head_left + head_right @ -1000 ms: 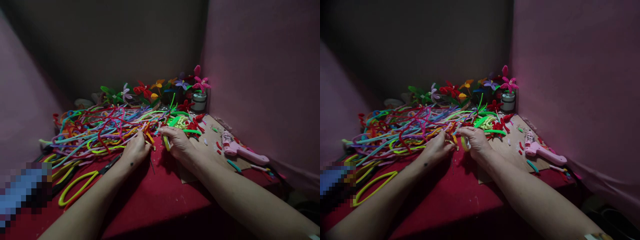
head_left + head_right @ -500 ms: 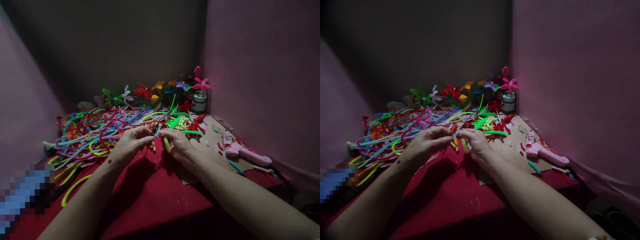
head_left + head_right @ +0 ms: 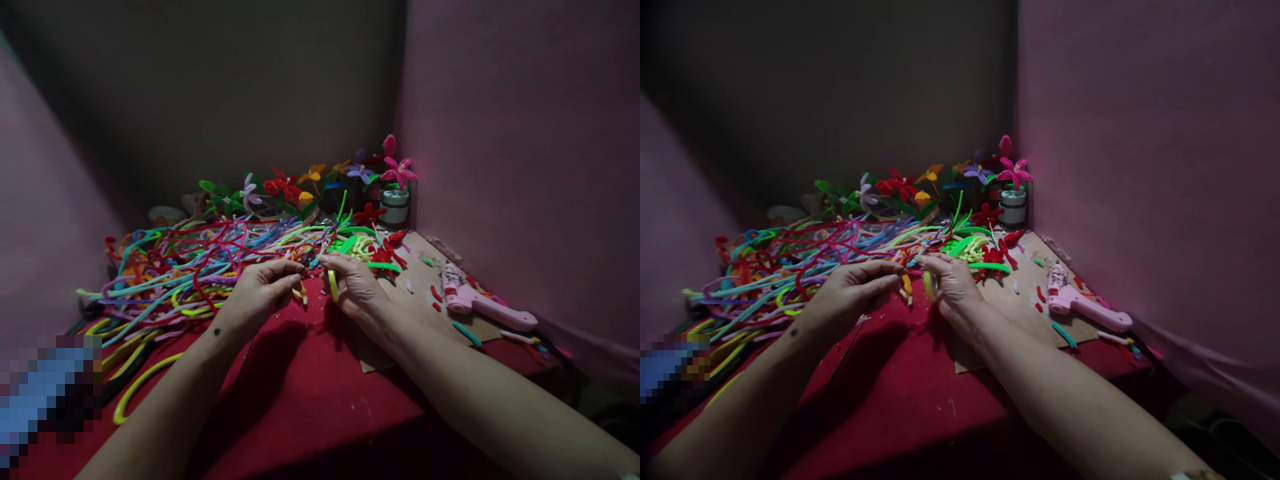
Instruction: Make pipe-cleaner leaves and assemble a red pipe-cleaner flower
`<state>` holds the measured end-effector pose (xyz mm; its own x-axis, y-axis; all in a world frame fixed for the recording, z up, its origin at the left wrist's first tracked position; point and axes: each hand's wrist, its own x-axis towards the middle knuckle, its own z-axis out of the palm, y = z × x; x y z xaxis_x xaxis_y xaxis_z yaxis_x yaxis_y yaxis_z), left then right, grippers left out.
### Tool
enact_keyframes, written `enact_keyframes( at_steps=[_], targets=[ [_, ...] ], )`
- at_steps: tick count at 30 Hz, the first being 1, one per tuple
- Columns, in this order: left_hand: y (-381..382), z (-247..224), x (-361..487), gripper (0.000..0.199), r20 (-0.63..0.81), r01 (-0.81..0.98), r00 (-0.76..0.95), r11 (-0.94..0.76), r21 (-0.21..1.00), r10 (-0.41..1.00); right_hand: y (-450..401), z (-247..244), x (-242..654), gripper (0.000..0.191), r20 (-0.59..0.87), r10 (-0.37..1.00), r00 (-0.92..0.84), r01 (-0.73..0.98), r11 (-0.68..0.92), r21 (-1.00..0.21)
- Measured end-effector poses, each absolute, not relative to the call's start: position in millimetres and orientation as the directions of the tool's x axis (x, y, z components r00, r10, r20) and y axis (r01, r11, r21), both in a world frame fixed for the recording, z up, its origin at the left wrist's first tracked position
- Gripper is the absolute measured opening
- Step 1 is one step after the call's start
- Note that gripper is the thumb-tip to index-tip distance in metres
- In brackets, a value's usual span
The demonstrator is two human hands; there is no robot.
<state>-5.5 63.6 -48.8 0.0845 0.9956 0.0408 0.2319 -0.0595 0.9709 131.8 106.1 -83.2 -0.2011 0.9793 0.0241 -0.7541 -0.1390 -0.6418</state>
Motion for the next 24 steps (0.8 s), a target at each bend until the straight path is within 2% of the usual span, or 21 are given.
enact_keyframes(
  at_steps=[5, 24],
  targets=[
    [62, -45, -3, 0.024, 0.068, 0.242, 0.068, -0.083, 0.967, 0.995, 106, -83, 132, 0.011, 0.029, 0.978, -0.207, -0.776, -0.146, -0.614],
    [56, -42, 6, 0.03, 0.007, 0.3, 0.086, -0.033, 0.953, 0.996, 105, -86, 132, 0.012, -0.007, 0.984, -0.18, -0.751, -0.142, -0.645]
  ],
)
